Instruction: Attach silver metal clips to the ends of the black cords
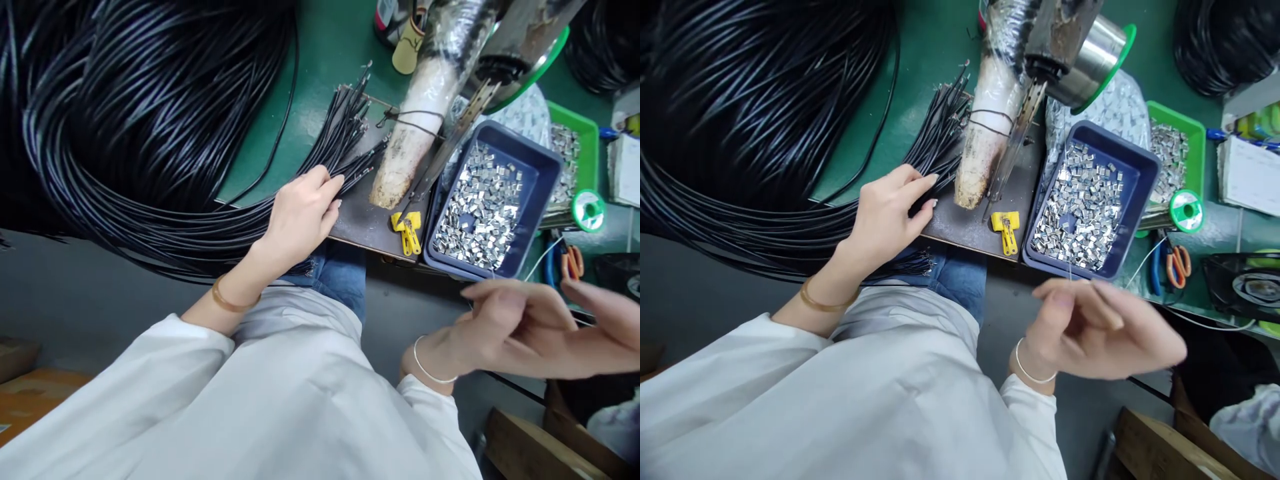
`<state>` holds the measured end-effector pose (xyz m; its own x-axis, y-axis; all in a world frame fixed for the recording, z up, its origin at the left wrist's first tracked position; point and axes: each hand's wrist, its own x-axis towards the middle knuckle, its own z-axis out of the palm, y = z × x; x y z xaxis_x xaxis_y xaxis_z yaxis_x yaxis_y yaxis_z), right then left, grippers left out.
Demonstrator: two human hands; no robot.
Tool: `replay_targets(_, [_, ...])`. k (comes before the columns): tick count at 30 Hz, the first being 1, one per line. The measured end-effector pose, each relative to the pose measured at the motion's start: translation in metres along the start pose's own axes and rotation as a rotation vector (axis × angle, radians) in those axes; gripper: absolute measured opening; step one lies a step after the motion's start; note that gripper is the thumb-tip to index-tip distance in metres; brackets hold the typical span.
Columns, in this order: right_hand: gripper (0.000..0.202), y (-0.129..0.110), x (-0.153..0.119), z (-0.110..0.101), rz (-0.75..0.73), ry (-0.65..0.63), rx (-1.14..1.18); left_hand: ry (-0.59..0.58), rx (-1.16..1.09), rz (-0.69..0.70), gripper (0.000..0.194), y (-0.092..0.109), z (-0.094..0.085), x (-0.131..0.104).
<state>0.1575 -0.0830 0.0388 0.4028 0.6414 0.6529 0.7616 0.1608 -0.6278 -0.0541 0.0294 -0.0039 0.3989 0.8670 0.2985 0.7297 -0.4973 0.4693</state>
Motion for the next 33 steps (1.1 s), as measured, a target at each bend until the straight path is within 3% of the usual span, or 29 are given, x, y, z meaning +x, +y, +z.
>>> replay_targets(2, [0.022,0.005,0.008,-0.007,0.008,-0.002,-0.078,0.054,-0.079,0.013,0.03,-0.003,-0.004,-0.012])
replay_targets(4, [0.009,0.02,0.018,-0.011,0.101,-0.153,-0.257,0.115,-0.208,-0.005,0.024,-0.007,-0.006,-0.019])
replay_targets(7, [0.01,0.05,0.034,-0.013,0.1,-0.226,-0.45,0.249,-0.481,-0.125,0.017,-0.016,-0.001,-0.016])
replay_targets(11, [0.005,0.077,0.053,-0.006,0.071,-0.363,-0.391,0.495,-0.872,-0.328,0.019,-0.024,0.006,0.0])
replay_targets(13, [0.005,0.081,0.062,-0.004,0.086,-0.486,-0.354,0.521,-1.1,-0.338,0.021,-0.02,0.001,0.004])
replay_targets(15, [0.006,0.082,0.072,-0.003,0.078,-0.607,-0.382,0.404,-1.355,-0.282,0.026,-0.007,-0.009,0.002])
replay_targets(16, [0.007,0.082,0.077,-0.004,0.062,-0.658,-0.423,0.251,-1.453,-0.235,0.026,0.003,-0.014,-0.001])
replay_targets(19, [0.009,0.078,0.092,-0.005,0.044,-0.777,-0.584,-0.414,-1.579,-0.145,0.022,0.033,-0.021,-0.012])
replay_targets(20, [0.011,0.077,0.096,-0.005,0.049,-0.809,-0.631,-0.551,-1.614,-0.145,0.02,0.041,-0.019,-0.015])
replay_targets(21, [0.013,0.075,0.1,-0.005,0.055,-0.832,-0.662,-0.616,-1.626,-0.172,0.018,0.048,-0.014,-0.018])
replay_targets(22, [0.014,0.075,0.102,-0.004,0.061,-0.846,-0.683,-0.599,-1.628,-0.212,0.016,0.053,-0.008,-0.02])
replay_targets(27, [0.016,0.086,0.096,-0.002,0.124,-0.748,-0.648,-0.25,-1.571,-0.446,0.016,0.052,0.024,-0.023])
replay_targets(30, [0.016,0.092,0.08,-0.002,0.118,-0.532,-0.528,-0.195,-1.593,-0.459,0.014,0.047,0.027,-0.023])
replay_targets(33, [0.015,0.077,0.058,0.0,0.179,-0.268,-0.23,-0.216,-1.597,-0.428,0.011,0.049,0.022,-0.022])
